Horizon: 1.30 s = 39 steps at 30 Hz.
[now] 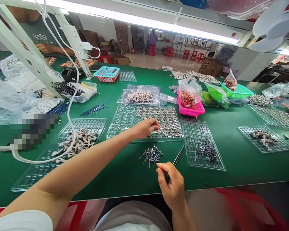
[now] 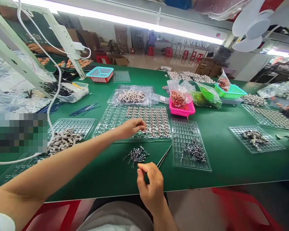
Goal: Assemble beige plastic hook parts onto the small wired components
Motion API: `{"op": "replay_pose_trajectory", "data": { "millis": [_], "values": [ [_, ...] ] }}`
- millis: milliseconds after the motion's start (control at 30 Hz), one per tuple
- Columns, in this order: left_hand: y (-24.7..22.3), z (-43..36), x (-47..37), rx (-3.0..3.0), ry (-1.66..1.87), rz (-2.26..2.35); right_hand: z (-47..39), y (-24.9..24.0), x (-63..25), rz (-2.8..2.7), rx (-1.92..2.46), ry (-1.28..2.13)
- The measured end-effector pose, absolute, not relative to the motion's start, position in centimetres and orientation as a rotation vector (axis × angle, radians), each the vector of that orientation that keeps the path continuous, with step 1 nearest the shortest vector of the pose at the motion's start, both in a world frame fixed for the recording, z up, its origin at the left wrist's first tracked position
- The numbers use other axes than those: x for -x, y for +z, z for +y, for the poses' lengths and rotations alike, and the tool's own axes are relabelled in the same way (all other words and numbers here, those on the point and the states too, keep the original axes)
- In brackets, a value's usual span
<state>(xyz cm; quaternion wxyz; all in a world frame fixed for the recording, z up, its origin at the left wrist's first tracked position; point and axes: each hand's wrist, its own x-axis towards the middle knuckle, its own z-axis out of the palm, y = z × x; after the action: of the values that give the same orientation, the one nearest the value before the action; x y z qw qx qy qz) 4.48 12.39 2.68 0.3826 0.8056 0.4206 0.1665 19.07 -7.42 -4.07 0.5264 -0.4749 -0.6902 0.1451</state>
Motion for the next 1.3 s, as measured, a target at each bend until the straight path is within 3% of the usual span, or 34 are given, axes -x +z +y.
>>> {"op": "replay_pose_trajectory", "data": {
  "millis": [300, 533, 767, 1000, 1300],
  "values": [
    [3.6, 4.2, 0.5, -1.49, 0.522, 0.944, -7.1, -3.0, -23.1, -1.89, 1.368, 0.33],
    [1.4, 2.7, 0.4, -1.226, 0.574, 0.926, -6.0, -2.8, -24.2, -1.977, 1.429, 0.203],
    [-0.5, 2.7, 0.8, -1.256, 0.563, 0.896, -3.7, -2.3, -22.2, -2.109, 1.519, 0.074],
    [-0.1, 2.3, 0.6, -1.283, 0.561, 0.946, -2.7, -2.4, -21.7, -2.184, 1.575, 0.152],
    [0.7, 1.7, 0.7, -1.422, 0.58, 0.938, -4.2, -1.5, -21.6, -2.121, 1.388, 0.052]
  ]
}}
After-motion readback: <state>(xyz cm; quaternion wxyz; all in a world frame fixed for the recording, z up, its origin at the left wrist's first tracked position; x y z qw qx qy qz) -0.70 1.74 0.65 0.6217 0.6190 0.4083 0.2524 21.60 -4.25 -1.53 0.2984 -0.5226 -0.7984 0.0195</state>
